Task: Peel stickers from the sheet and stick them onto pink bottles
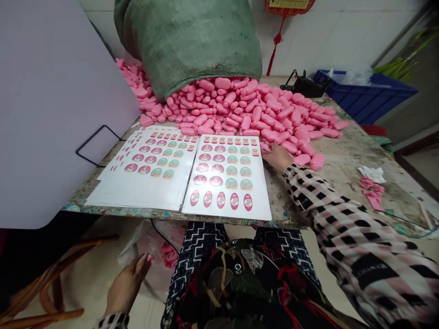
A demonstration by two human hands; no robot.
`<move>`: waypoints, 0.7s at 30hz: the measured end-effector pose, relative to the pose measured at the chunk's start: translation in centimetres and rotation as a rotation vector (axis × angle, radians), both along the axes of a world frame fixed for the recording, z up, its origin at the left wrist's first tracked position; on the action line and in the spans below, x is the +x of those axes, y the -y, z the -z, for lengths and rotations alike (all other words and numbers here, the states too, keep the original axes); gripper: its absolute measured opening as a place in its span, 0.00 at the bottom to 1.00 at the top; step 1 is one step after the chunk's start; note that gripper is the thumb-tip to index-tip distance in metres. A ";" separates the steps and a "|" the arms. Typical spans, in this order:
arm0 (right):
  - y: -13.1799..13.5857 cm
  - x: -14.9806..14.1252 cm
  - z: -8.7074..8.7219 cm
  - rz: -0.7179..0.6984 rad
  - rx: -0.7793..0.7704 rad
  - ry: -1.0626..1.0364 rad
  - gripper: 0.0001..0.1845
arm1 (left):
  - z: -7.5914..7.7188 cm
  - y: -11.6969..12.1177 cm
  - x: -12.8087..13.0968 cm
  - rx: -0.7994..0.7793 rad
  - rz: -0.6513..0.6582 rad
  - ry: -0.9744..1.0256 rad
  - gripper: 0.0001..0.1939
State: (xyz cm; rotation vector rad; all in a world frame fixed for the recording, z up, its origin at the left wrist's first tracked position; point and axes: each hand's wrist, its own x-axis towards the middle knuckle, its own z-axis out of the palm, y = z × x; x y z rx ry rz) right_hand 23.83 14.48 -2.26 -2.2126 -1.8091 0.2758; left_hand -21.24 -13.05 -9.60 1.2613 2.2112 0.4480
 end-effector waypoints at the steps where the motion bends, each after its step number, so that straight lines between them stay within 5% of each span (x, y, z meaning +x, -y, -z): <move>1: 0.3 0.4 -0.2 0.029 0.008 -0.036 0.24 | 0.1 -0.2 -0.1 0.040 0.037 -0.055 0.14; 4: 2.3 1.0 -1.0 0.087 0.155 -0.222 0.22 | -1.5 -1.2 1.4 0.098 0.020 -0.064 0.16; 7: 6.4 -0.5 -2.3 0.002 0.305 -0.602 0.22 | -5.3 -2.7 5.6 0.171 0.028 0.159 0.17; 11: 14.1 -6.3 -3.7 -0.208 0.019 -1.117 0.20 | -9.8 -5.6 13.5 0.150 0.146 0.729 0.21; 14: 18.5 -10.0 -4.0 -0.284 -0.191 -1.270 0.17 | -10.8 -7.5 18.4 0.134 0.229 1.141 0.24; 18: 19.8 -9.5 -3.4 -0.450 -0.229 -1.215 0.15 | -10.4 -8.8 21.0 0.120 0.222 1.281 0.17; 21: 18.6 -6.2 -2.3 -0.414 -0.098 -0.852 0.14 | -10.4 -9.4 20.5 0.166 0.187 1.167 0.15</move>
